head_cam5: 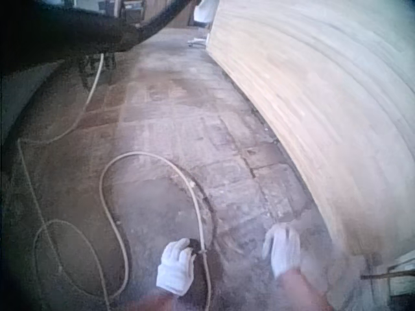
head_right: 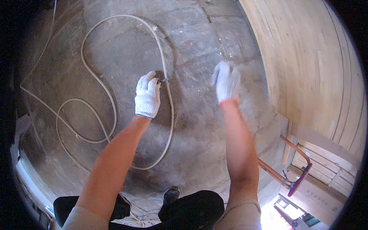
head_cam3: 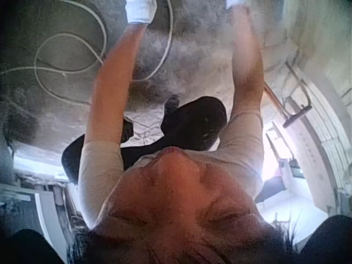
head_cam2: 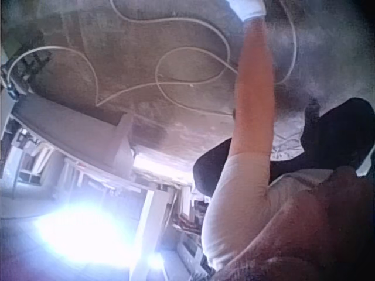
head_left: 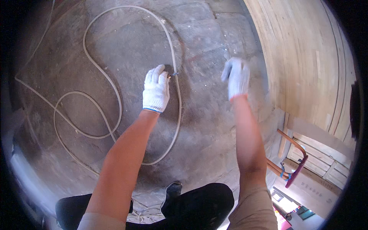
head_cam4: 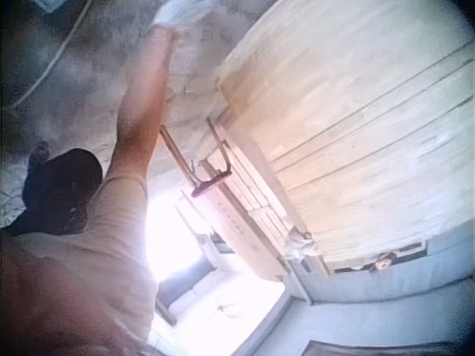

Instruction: The person selects a drill bit from a tool tray, attaches it to a cordless drill, and then uses a small tool to tighten or adjust the bit. The person then moves to the floor and continues adjusting the drill bit with a small tool.

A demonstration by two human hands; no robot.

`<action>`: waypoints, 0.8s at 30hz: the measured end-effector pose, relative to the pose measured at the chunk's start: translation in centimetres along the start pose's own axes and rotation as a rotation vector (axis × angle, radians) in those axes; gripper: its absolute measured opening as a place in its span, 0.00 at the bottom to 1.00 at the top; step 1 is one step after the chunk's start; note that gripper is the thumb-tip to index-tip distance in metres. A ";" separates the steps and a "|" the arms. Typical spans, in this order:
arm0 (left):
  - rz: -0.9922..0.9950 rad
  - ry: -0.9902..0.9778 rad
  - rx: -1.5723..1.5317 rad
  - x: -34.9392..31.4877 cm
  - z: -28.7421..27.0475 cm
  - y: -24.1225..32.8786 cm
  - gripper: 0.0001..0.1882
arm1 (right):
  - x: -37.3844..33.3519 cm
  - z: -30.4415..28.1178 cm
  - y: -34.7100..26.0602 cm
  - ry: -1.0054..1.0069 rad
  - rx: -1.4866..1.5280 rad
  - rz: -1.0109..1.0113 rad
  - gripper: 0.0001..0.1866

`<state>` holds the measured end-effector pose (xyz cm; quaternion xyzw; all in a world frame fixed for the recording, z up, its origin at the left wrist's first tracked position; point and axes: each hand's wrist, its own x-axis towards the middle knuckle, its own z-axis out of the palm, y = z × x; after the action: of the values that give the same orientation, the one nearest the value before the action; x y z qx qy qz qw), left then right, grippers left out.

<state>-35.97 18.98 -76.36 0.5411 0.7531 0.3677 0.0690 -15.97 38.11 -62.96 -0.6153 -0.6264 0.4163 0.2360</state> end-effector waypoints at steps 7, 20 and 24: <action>0.005 0.077 -0.077 -0.1 0.9 0.6 0.11 | -23.6 -5.9 -11.8 -0.276 0.428 0.286 0.08; -0.697 -0.675 -1.164 -0.5 -24.9 9.4 0.16 | -29.4 -2.3 -15.3 -0.307 0.742 0.276 0.08; -0.863 -0.590 -1.212 -5.7 -34.2 10.9 0.13 | -30.6 0.7 -17.5 -0.496 0.842 0.235 0.10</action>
<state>-42.51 -0.76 -46.58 0.1452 0.5157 0.4956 0.6836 -22.58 10.15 -42.52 -0.4154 -0.3679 0.7904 0.2594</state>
